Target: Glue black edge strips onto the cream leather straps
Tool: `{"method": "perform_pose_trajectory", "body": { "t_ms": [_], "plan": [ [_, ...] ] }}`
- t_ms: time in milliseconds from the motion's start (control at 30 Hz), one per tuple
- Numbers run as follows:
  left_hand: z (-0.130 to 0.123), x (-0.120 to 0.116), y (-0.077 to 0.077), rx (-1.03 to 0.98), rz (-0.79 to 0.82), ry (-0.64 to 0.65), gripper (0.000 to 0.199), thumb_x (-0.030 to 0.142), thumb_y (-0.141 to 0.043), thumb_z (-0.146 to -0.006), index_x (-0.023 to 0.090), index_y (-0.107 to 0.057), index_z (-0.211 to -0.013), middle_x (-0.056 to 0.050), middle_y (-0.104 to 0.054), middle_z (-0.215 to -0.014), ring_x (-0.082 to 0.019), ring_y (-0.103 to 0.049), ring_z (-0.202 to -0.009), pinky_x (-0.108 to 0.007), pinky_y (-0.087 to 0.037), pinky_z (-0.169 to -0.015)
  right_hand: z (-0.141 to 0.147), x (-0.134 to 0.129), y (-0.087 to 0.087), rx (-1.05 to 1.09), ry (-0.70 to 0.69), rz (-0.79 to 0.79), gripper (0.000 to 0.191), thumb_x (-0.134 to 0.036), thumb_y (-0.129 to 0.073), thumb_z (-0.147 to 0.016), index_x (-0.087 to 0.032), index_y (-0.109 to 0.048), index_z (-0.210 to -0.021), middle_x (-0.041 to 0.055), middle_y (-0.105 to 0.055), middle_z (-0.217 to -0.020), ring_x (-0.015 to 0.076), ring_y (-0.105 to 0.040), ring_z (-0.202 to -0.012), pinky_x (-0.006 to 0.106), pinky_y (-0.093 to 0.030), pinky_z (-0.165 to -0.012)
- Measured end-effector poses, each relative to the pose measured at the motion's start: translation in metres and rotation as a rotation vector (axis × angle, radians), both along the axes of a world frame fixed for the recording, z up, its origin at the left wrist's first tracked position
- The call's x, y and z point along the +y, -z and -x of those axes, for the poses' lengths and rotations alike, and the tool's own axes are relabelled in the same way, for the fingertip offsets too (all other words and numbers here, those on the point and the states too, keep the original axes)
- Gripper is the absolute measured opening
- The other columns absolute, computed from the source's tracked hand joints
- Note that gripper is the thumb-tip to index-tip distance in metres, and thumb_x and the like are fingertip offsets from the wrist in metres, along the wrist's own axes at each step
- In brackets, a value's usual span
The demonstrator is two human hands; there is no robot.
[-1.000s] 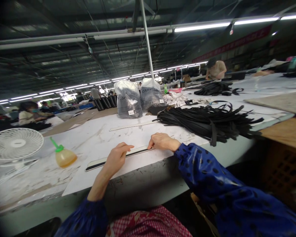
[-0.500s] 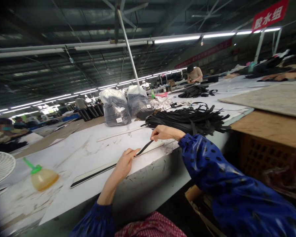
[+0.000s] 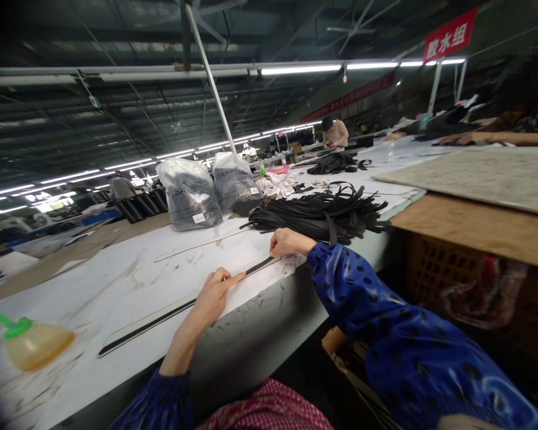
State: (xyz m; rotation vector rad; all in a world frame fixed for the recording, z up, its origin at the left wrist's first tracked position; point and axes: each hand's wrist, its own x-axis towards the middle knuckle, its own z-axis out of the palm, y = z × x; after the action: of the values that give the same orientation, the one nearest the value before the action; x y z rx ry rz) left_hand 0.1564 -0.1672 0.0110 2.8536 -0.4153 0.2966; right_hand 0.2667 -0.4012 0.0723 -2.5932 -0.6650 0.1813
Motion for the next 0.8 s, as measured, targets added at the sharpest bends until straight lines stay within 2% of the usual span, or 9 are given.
{"method": "perform_pose_trajectory", "body": {
  "t_ms": [500, 800],
  "plan": [
    [0.002, -0.003, -0.002, -0.055, -0.046, -0.001, 0.062, -0.002, -0.030, -0.082, 0.033, -0.061, -0.124, -0.005, -0.048, -0.098, -0.020, -0.042, -0.086, -0.031, -0.041, -0.085, 0.008, 0.002, -0.001, 0.001, 0.021, 0.049, 0.027, -0.017, -0.064, -0.064, -0.011, -0.075, -0.088, 0.0072, -0.071, -0.077, 0.0144, -0.058, -0.066, 0.019, -0.039, -0.053],
    [0.003, -0.006, -0.006, -0.014, -0.045, -0.023, 0.063, -0.003, -0.032, -0.081, 0.033, -0.060, -0.124, -0.006, -0.048, -0.098, -0.020, -0.043, -0.087, -0.031, -0.041, -0.085, 0.008, 0.006, 0.000, -0.032, 0.057, 0.133, 0.028, -0.023, -0.069, -0.062, -0.016, -0.074, -0.089, 0.0071, -0.071, -0.091, 0.0186, -0.060, -0.078, 0.022, -0.039, -0.059]
  ]
}}
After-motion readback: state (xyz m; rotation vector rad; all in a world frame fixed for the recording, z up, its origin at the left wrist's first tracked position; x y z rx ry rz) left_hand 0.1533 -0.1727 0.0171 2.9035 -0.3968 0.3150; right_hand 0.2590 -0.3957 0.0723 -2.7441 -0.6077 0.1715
